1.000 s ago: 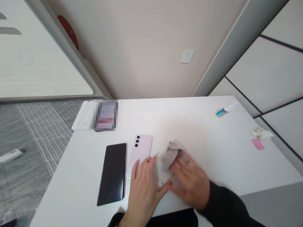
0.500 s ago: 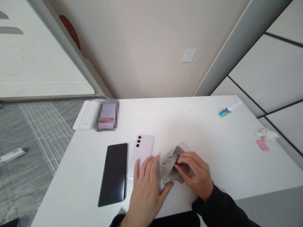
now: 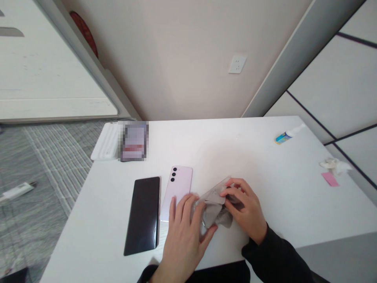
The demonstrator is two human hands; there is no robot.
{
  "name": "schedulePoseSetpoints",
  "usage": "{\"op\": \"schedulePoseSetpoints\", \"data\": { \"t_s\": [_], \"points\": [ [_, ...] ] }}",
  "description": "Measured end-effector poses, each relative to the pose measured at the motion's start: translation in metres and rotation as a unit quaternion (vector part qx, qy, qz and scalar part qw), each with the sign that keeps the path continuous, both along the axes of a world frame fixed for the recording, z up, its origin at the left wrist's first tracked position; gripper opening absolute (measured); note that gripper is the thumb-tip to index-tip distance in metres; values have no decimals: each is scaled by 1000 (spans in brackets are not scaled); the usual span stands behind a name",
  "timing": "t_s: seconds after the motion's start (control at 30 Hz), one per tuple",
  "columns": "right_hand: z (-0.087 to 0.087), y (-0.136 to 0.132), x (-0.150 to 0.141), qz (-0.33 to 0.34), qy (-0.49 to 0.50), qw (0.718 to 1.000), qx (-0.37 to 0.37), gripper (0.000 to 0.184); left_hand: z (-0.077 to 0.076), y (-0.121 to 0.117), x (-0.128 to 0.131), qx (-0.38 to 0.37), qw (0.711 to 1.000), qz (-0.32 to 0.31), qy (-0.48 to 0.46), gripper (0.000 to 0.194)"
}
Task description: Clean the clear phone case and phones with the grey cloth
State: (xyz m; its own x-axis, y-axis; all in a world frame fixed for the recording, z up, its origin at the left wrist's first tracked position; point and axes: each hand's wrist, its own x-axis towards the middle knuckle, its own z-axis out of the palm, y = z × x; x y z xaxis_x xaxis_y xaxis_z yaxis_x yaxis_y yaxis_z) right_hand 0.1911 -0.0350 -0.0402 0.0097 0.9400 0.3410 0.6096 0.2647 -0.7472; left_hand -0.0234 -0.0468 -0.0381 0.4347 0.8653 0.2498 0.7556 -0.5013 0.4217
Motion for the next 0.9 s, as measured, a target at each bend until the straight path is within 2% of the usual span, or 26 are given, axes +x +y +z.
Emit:
{"op": "schedulePoseSetpoints", "data": {
  "t_s": [0.2,0.33,0.47,0.63,0.8,0.9],
  "points": [
    [7,-7,6,73,115,991,-7,11,-1,1,-1,-6,1000,-10,5,43],
    [8,-9,11,90,168,981,-19,5,-1,1,-1,-12,1000,-14,11,49],
    [3,-9,16,76,169,982,-20,10,0,1,-1,-14,1000,-14,15,52],
    [0,-15,23,22,168,986,10,16,1,1,-1,-19,1000,-16,17,55],
    [13,-23,39,-30,185,982,0,11,1,1,-1,-20,1000,-11,17,49],
    [22,-23,53,-31,137,989,-39,15,0,1,0,-16,1000,-7,12,43]
  ]
}}
